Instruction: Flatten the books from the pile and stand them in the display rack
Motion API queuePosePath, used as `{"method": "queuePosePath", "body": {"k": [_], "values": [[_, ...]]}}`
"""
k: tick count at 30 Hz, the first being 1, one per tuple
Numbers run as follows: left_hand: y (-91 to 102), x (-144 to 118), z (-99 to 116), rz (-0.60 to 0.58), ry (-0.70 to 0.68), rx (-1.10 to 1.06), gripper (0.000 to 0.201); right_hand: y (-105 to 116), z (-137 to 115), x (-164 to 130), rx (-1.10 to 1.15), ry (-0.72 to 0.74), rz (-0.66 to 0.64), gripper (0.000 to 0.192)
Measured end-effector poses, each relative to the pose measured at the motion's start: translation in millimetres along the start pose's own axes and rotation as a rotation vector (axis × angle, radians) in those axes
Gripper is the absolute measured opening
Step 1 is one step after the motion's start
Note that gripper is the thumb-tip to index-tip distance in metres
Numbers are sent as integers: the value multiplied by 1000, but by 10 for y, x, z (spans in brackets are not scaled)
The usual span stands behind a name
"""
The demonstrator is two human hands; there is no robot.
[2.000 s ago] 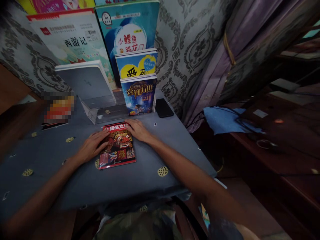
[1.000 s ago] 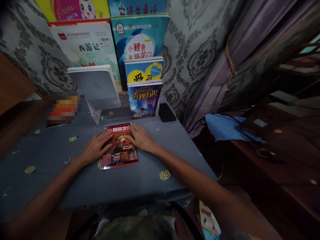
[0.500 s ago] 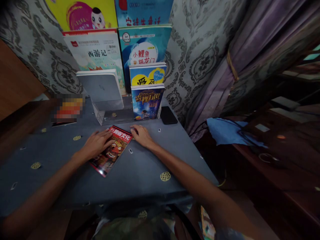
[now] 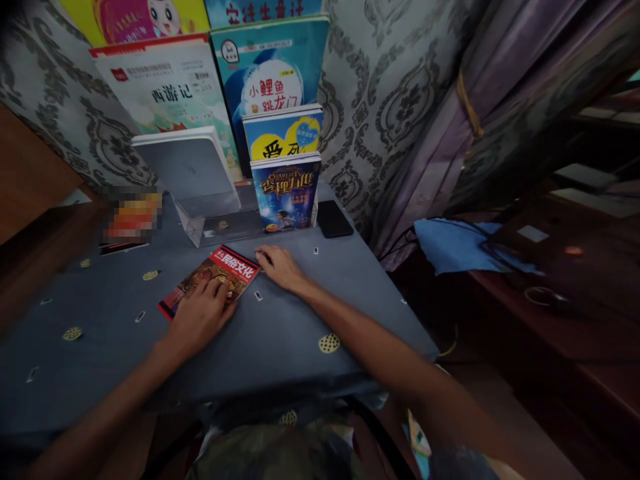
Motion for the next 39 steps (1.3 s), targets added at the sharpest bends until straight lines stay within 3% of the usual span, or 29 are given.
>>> {"method": "queuePosePath", "body": {"k": [4,11,25,34,39], "values": [[-37,16,40,-73,5,26,30,31,-39,-34,5,-2,-7,31],[9,49,34,-55,-54,-15,33,84,-52,-49,77,-38,-6,33],[82,118,-293,-174,62,-79,39,149,-42,-33,187,-65,32,32],[87,41,-98,-104,36,-79,34,294,-147,-72,121,7,144,34],[37,-1,-271,-7,20,-182,32,227,-442,-166,108,149,92,33]]}}
Point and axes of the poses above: each hand's wrist, its own x-axis towards the middle knuckle, its own y-axis out of the back of the hand, z = x × y, the point moved 10 cm from there along x, towards the middle knuckle, and after that the axes turned 8 degrees about z, right-handed, at the moved point
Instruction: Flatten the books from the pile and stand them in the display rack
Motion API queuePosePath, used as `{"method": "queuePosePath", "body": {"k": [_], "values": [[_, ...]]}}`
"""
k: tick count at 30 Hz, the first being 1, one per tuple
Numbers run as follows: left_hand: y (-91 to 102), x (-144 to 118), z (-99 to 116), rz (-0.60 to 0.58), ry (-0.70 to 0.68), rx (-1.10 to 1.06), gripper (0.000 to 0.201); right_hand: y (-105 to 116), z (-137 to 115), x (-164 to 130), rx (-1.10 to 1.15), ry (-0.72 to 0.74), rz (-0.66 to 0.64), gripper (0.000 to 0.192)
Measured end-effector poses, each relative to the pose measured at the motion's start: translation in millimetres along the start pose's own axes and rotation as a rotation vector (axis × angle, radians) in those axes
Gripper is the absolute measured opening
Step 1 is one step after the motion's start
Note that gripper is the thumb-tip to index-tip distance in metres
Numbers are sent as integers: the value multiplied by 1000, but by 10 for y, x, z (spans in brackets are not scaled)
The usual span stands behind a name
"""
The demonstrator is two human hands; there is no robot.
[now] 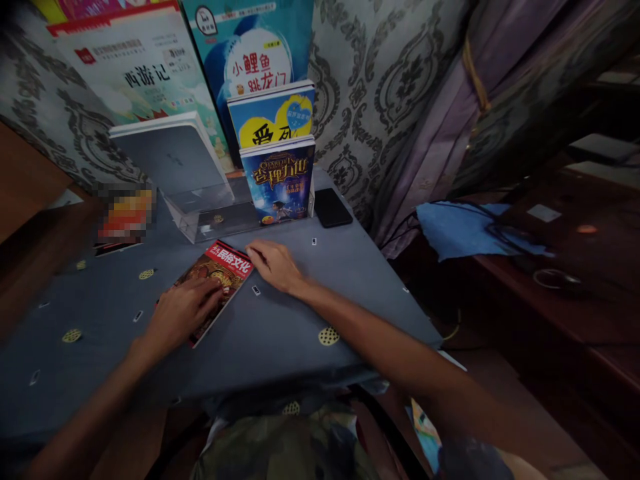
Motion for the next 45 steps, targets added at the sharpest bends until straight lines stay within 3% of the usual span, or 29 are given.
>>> {"method": "queuePosePath", "body": {"k": [4,8,15,18,23,27,38,45], "values": [[-49,-6,-331,84,51,51,37,-290,-286,-152,8,156,-186,31],[-120,-22,-505,20,121,111,44,-488,-359,-259,-73,208,-303,26],[-19,2,-458,-49,208,212,42,-388,-64,-121,-155,117,-275,28],[-10,52,-403,-22,202,209,41,-371,53,-107,-212,62,-257,33],[-59,133,-377,80,128,191,35,-468,-13,-181,-256,86,-270,36],[-170,177,-505,104,110,79,36,-575,-59,-191,-271,113,-324,41],[-328,195,-616,157,87,53,46,-750,234,199,-387,-16,-366,50],[-322,187,-602,203,84,63,47,-805,243,193,-449,-67,-378,54]]}}
Point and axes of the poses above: each hand's wrist, its own x-axis towards the middle knuckle, its own y-axis out of the back of the hand, z = x × y, the point moved 10 cm from there along x, towards the middle knuckle, and after that the axes turned 8 degrees about z, right-handed, at the moved point
